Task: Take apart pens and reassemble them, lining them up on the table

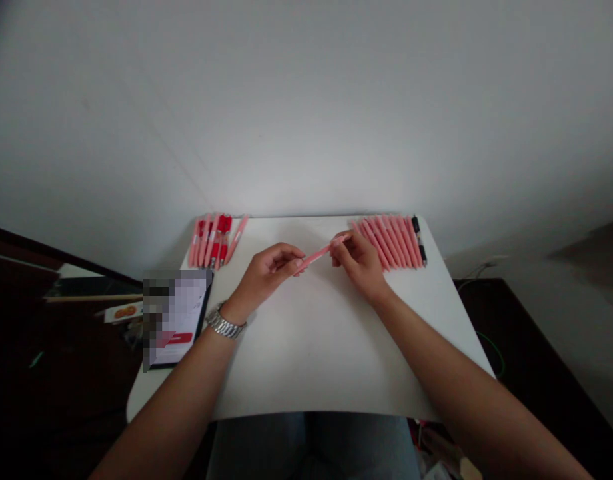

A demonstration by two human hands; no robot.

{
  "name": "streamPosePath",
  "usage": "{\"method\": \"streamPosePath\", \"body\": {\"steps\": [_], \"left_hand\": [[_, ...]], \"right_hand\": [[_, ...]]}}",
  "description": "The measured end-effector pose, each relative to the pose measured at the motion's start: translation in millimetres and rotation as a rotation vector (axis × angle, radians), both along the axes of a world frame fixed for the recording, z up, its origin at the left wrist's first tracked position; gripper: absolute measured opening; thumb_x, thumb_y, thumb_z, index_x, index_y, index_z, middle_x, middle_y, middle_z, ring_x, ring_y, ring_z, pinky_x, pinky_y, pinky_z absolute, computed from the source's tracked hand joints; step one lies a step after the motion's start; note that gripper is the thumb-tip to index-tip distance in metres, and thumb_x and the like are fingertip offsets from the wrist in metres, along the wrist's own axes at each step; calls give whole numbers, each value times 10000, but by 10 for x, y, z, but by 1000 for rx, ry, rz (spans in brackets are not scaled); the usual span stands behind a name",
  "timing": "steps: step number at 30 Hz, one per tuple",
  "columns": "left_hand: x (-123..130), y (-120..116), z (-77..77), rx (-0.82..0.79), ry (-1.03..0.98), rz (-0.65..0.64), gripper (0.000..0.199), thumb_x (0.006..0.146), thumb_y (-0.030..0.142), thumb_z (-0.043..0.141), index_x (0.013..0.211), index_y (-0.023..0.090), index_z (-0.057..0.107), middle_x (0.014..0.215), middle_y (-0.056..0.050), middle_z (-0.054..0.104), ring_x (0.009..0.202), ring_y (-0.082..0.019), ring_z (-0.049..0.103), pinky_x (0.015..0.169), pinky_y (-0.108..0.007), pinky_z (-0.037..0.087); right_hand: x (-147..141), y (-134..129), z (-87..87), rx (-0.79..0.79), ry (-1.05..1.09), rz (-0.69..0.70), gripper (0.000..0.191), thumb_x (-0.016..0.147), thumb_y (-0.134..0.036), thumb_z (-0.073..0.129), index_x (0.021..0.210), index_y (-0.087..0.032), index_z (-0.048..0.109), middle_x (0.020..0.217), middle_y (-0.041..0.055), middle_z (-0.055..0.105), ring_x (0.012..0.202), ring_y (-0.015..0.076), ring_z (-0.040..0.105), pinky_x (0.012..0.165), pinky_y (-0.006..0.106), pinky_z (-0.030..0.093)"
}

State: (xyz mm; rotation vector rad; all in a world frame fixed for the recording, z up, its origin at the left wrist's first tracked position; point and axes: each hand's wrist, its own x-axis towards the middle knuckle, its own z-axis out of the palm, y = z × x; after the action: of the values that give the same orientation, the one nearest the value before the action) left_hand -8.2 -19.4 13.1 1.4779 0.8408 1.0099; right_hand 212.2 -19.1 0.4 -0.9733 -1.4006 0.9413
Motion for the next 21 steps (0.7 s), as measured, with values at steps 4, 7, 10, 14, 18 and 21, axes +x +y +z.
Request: {"method": "streamPosePath", "body": {"steps": [4,7,10,14,18,21], "left_hand": [[28,-28,4,-40,44,-94,291,872,405,735,1024,159,706,896,-61,714,709,-118,631,636,-237,515],[55,-40,-19,-65,19,-136,286,862,375,750,1051,168,694,961,-76,729,783,-140,672,712,-267,545],[78,-54,-35,-93,-16,-152,385,849,347,769,1174,202,625,958,-67,744,864,-169,708,800,-300,559],[94,-76,-26,-107,-26,-148,573,850,309,769,1356,238,509,914,-40,733,831,-159,704,786,-289,556],[98,-84,-29,-71,-15,-153,647,867,292,746,1454,263,476,936,-39,715,839,-150,689,788,-280,558],[100,-80,-43,-65,-13,-153,652,871,287,739,1469,266,481,934,-37,707,826,-145,680,777,-275,561]], "right_hand": [[-2,-3,11,-36,-3,30,370,922,-583,642,856,-226,569,700,-19,579,619,131,544,599,291,479],[-25,-16,49,-46,-18,64,375,924,-584,640,855,-220,584,683,-20,581,613,128,541,595,283,470],[-51,-24,60,-59,-42,97,381,927,-587,635,852,-215,598,671,-21,582,601,124,535,589,278,464],[-68,-19,15,-93,-38,101,377,925,-587,637,886,-214,606,676,-24,580,610,124,537,589,273,461],[-81,-8,-14,-97,-38,94,363,925,-573,643,945,-211,618,700,-25,576,615,121,535,579,271,460],[-97,-7,-13,-78,-50,87,374,909,-550,674,1081,-225,605,764,-25,594,613,116,545,554,267,469]]}}
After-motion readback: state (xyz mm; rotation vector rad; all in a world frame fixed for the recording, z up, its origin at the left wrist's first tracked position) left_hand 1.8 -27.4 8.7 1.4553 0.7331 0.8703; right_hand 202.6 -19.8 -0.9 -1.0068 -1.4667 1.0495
